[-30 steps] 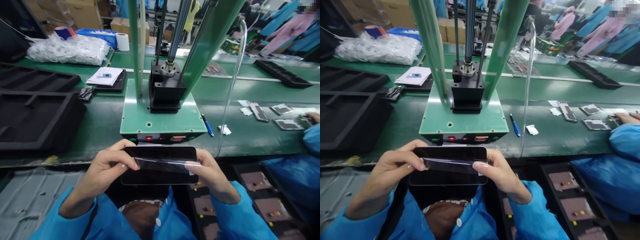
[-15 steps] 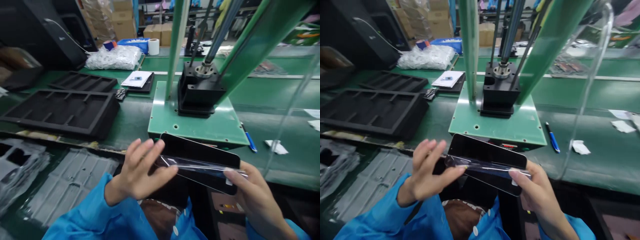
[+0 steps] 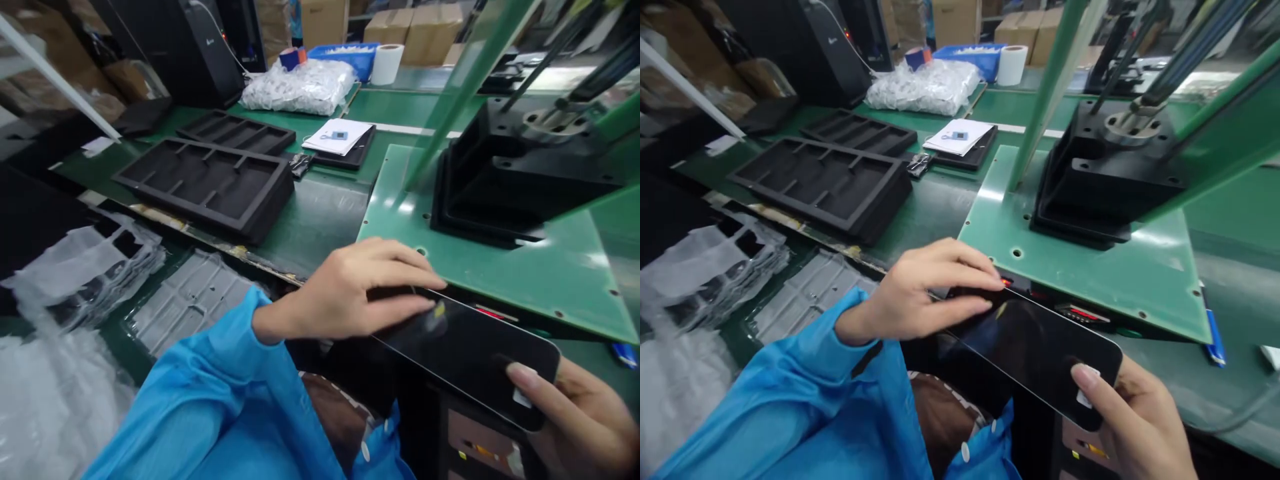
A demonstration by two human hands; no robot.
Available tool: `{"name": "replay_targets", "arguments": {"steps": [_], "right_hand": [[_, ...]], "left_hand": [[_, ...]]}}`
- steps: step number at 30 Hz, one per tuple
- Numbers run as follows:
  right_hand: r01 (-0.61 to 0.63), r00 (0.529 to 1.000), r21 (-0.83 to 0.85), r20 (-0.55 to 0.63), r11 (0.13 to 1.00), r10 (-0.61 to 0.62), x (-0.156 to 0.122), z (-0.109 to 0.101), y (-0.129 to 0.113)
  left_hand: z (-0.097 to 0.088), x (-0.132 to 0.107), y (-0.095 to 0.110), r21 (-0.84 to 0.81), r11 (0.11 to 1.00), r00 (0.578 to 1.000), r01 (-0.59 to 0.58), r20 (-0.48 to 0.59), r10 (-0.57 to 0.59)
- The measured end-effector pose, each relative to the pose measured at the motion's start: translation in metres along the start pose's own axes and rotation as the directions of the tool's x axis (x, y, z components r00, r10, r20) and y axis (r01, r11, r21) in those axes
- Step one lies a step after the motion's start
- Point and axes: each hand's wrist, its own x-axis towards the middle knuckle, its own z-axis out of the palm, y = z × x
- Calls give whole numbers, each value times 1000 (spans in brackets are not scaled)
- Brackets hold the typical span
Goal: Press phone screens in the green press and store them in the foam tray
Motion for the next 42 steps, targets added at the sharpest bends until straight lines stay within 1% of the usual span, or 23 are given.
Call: {"name": "replay_targets", "arguments": {"steps": [1,2,3,6,10,13,14,16,19,20,21,22,24,25,26,27,29,30,32,34,36,39,42], "right_hand": [[-40,999,15,-21,999,41,-2,1,0],[-83,996,45,-15,996,84,-3,1,-1],[-123,992,75,14,990,122,-3,2,-1],[-144,986,115,106,983,132,0,4,-4],[-61,989,115,140,991,44,1,11,-12],[-24,988,118,153,993,6,-1,15,-15],[-17,987,120,162,993,-3,-1,15,-15],[3,983,120,184,993,-25,-1,15,-14],[27,978,99,204,995,-47,2,13,-12],[28,977,85,210,996,-45,2,12,-11],[28,975,67,217,997,-41,3,12,-11],[30,974,48,223,998,-40,3,11,-10],[37,974,5,221,999,-37,3,9,-7],[36,976,-8,216,999,-33,3,7,-4],[22,978,-11,208,1000,-19,3,5,-2],[-2,980,3,200,1000,1,2,3,0],[-80,980,76,190,994,64,1,0,4],[-127,977,122,186,984,103,0,-1,5],[-219,963,181,198,959,183,0,-1,3],[-255,952,192,219,948,212,0,2,-2],[-229,956,190,229,955,183,0,7,-7],[-177,969,207,211,962,133,-1,12,-11],[-203,963,232,225,951,151,-1,11,-9]], "left_hand": [[1,0,-8,31,1000,997,2,-74,0],[2,-1,-16,37,999,994,13,-112,-9],[3,-2,-22,25,999,993,26,-118,-23],[2,-7,-29,-24,999,998,36,-47,-37],[-7,-13,-28,0,1000,995,-21,100,20],[-10,-21,-25,59,997,987,-55,152,46],[-8,-25,-24,86,994,988,-71,143,58],[-3,-32,-20,173,981,994,-86,83,72],[4,-37,-9,322,943,996,-87,14,87],[4,-36,-4,310,946,996,-89,27,85],[3,-33,1,241,967,995,-87,61,74],[0,-29,5,126,989,991,-72,123,56],[-8,-20,10,-113,993,962,33,275,0],[-12,-16,9,-178,980,944,92,328,-29],[-15,-12,7,-195,973,937,127,345,-53],[-17,-10,3,-181,974,945,137,319,-74],[-16,-10,-7,-147,979,978,139,179,-112],[-14,-11,-11,-149,978,985,147,107,-132],[-9,-14,-18,-185,963,981,195,22,-194],[-5,-17,-21,-221,941,965,255,-9,-263],[-3,-18,-21,-239,928,954,285,-26,-299],[-3,-19,-22,-244,928,953,281,-49,-301],[-3,-20,-24,-245,928,953,279,-51,-300]]}}
